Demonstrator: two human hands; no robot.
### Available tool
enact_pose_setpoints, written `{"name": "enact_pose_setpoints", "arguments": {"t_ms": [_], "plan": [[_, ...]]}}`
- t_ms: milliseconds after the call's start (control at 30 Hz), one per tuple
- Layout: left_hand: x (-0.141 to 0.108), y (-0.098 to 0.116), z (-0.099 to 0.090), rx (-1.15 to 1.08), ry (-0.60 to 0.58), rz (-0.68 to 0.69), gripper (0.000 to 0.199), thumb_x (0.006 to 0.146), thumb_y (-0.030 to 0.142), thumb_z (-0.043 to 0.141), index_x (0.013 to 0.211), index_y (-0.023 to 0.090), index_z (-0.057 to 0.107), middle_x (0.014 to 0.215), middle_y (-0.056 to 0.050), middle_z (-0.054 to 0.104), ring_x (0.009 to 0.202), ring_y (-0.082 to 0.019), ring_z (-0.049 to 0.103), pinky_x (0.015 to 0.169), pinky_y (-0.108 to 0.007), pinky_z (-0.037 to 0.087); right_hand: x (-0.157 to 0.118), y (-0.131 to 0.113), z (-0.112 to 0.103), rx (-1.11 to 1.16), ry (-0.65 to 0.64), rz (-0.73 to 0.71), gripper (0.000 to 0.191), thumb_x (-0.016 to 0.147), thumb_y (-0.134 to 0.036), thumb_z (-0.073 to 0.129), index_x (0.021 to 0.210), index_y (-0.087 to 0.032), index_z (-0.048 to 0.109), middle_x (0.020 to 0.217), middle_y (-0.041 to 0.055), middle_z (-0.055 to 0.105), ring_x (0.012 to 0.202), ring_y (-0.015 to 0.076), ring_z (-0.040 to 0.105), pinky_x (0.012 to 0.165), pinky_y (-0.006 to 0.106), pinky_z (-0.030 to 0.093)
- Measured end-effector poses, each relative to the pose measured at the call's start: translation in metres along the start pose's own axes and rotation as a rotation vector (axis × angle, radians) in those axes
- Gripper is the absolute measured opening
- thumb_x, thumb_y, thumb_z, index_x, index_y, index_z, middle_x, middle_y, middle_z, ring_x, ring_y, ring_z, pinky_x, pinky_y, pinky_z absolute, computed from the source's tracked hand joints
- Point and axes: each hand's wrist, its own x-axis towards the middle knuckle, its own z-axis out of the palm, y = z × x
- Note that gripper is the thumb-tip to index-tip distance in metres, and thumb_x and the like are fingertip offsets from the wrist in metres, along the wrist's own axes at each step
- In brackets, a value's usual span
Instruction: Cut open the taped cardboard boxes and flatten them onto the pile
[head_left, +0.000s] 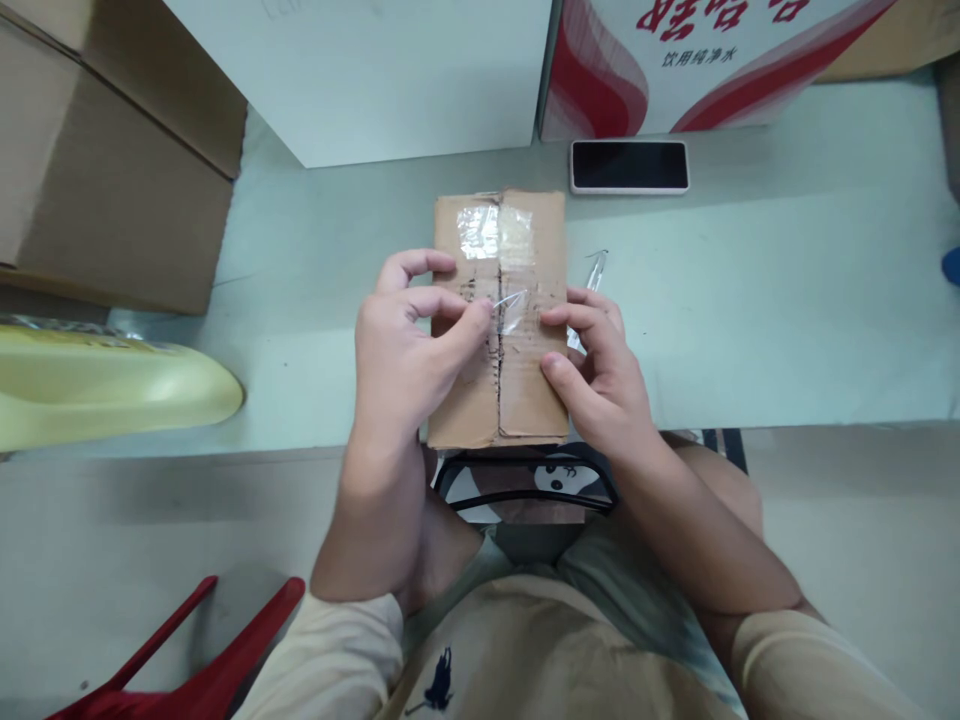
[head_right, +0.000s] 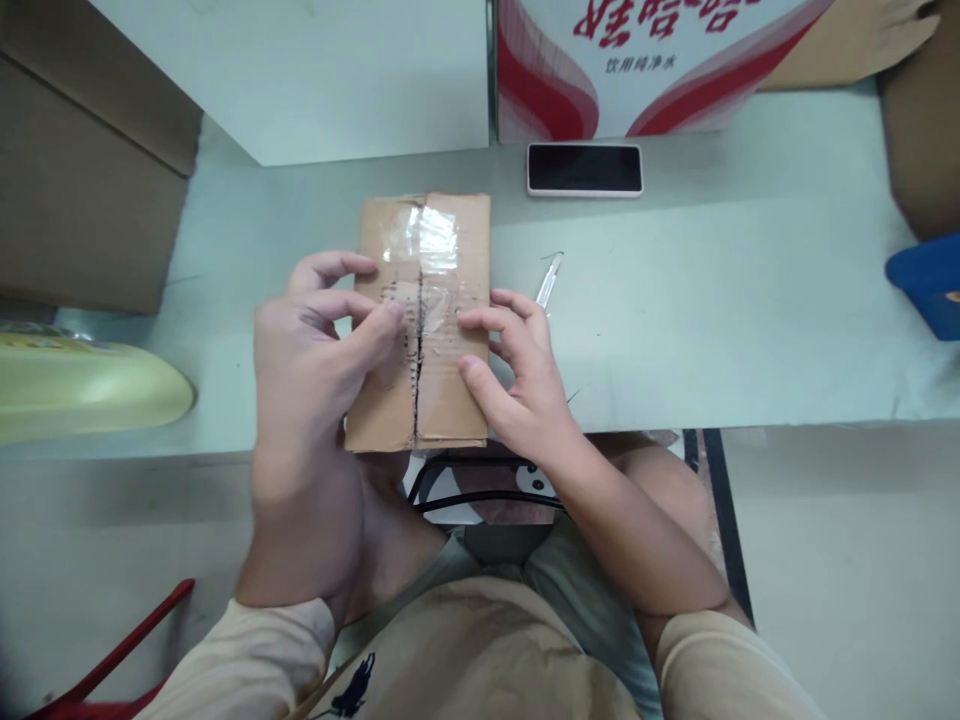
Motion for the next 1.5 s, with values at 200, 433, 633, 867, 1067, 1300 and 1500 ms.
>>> {"name": "enact_pose_setpoints", "arguments": {"t_ms": [200,433,633,867,1067,1300,1500], "plan": [[-0.001,-0.001,0.001,0.003,-0.009,0.001,0.028,0.092,0.03,0.081,0.067,0.021,0.073,0.122,-0.005,0.071,0.116,-0.024,0.07,0.101,-0.038,0.061,0.002,-0.004,-0.004,-0.146,0.009,-0.146,0.027,0.103,-0.043,0.057,0.125,-0.037,0.071,0.152,0.0078,0.044,0.158,0.0327,0.038,0.136,0.062,0.033],[-0.001,0.0,0.001,0.019,0.061,0.008,0.029,0.089,0.03,0.08,0.062,0.023,0.075,0.115,-0.003,0.077,0.108,-0.022,0.074,0.097,-0.036,0.06,0.005,0.0,-0.005,-0.242,-0.073,-0.222,0.033,0.103,-0.031,0.053,0.125,-0.035,0.077,0.166,0.0027,0.036,0.16,0.0342,0.038,0.128,0.06,0.047],[-0.001,0.001,0.0,0.091,0.076,-0.023,0.035,0.091,0.033,0.076,0.057,0.024,0.068,0.111,0.0,0.083,0.104,-0.022,0.078,0.095,-0.035,0.063,0.007,0.004,-0.004,-0.273,-0.064,-0.26,0.035,0.103,-0.025,0.052,0.125,-0.035,0.077,0.168,0.0013,0.036,0.159,0.0321,0.04,0.129,0.059,0.047],[-0.002,0.004,0.002,0.092,0.107,-0.04,0.04,0.091,0.032,0.072,0.052,0.025,0.064,0.097,-0.001,0.085,0.101,-0.025,0.082,0.09,-0.037,0.067,0.006,0.004,-0.004,-0.27,-0.077,-0.24,0.035,0.102,-0.024,0.053,0.124,-0.035,0.078,0.169,0.0005,0.035,0.159,0.0338,0.04,0.129,0.061,0.047],[-0.001,0.002,0.003,0.09,0.135,-0.019,0.033,0.089,0.027,0.073,0.056,0.025,0.068,0.095,0.001,0.085,0.1,-0.023,0.082,0.089,-0.035,0.066,0.006,0.004,-0.004,-0.278,-0.069,-0.252,0.036,0.102,-0.023,0.051,0.124,-0.036,0.077,0.168,0.0006,0.036,0.157,0.0325,0.041,0.128,0.059,0.048],[0.0,0.0,0.001,0.037,0.148,0.011,0.016,0.091,0.029,0.075,0.076,0.026,0.078,0.099,-0.001,0.084,0.099,-0.021,0.079,0.085,-0.034,0.065,0.006,0.003,-0.003,-0.286,-0.055,-0.267,0.037,0.102,-0.023,0.048,0.123,-0.034,0.078,0.168,0.0017,0.035,0.157,0.0322,0.042,0.127,0.058,0.049],[0.001,-0.008,0.001,0.045,0.079,0.069,0.004,0.089,0.029,0.078,0.093,0.027,0.076,0.112,-0.004,0.078,0.112,-0.023,0.074,0.093,-0.038,0.064,0.005,0.003,-0.003,-0.282,-0.057,-0.252,0.035,0.103,-0.028,0.05,0.123,-0.034,0.078,0.167,0.0021,0.037,0.155,0.0324,0.044,0.126,0.059,0.05]]}}
